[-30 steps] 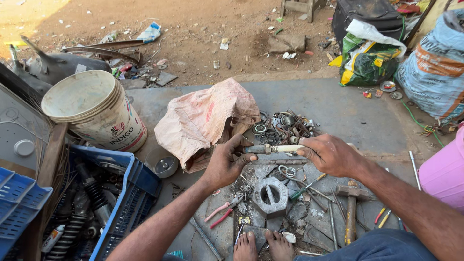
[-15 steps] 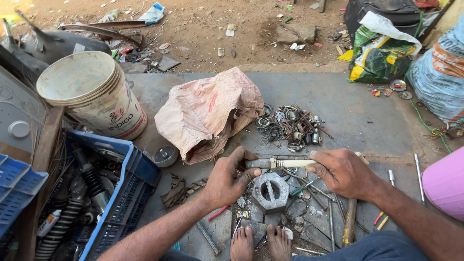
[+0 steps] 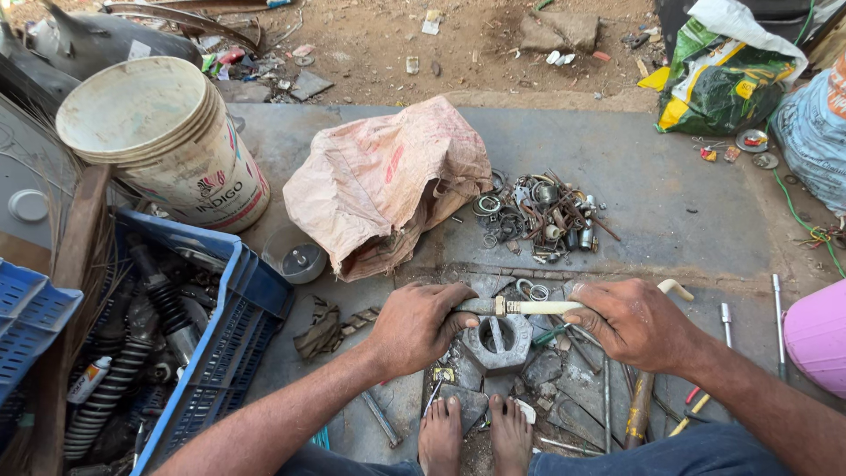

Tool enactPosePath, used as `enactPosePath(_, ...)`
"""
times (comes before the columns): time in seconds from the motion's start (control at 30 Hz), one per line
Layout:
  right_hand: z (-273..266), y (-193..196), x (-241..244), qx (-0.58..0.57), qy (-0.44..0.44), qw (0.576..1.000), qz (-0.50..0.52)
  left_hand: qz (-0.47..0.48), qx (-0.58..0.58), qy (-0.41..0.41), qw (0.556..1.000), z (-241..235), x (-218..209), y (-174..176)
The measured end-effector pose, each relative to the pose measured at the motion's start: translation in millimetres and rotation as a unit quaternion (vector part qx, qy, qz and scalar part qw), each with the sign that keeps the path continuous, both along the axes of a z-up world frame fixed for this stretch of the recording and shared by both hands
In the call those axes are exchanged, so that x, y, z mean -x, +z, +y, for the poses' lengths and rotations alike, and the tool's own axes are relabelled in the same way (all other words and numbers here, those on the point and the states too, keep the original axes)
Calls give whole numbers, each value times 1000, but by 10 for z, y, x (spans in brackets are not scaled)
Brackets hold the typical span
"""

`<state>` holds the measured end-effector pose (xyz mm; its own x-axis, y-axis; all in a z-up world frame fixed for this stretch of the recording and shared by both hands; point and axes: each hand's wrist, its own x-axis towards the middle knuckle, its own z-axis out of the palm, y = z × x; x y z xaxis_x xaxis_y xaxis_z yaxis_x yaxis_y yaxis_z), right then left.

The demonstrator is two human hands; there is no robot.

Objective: The person is repairing metal parts using various tools. They use pliers to hold a metal piece, a hammer to strike it, and an angle grinder to cut or smooth it. The person also handles a white tube-like object and other small metal components.

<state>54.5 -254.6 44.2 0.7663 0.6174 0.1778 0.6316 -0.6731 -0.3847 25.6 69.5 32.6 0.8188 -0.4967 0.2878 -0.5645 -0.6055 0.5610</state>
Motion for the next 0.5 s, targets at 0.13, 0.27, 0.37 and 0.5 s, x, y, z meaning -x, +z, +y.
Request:
enactPosePath(0.13, -38, -28, 7, 40, -16, 999, 29, -37, -7, -20, 999, -17, -17, -40)
enactPosePath(0.27, -56, -38, 14, 6, 10, 1000, 9, -32, -15, -27, 999, -21, -36, -59)
enactPosePath(0.37, -58, -33, 16, 9, 8, 1000, 22, -31, -24, -30, 999, -21, -43, -70)
enactPosePath(0.5, -48, -26, 19, 31, -2, 999, 41, -34, -26, -33, 999, -20, -46, -82)
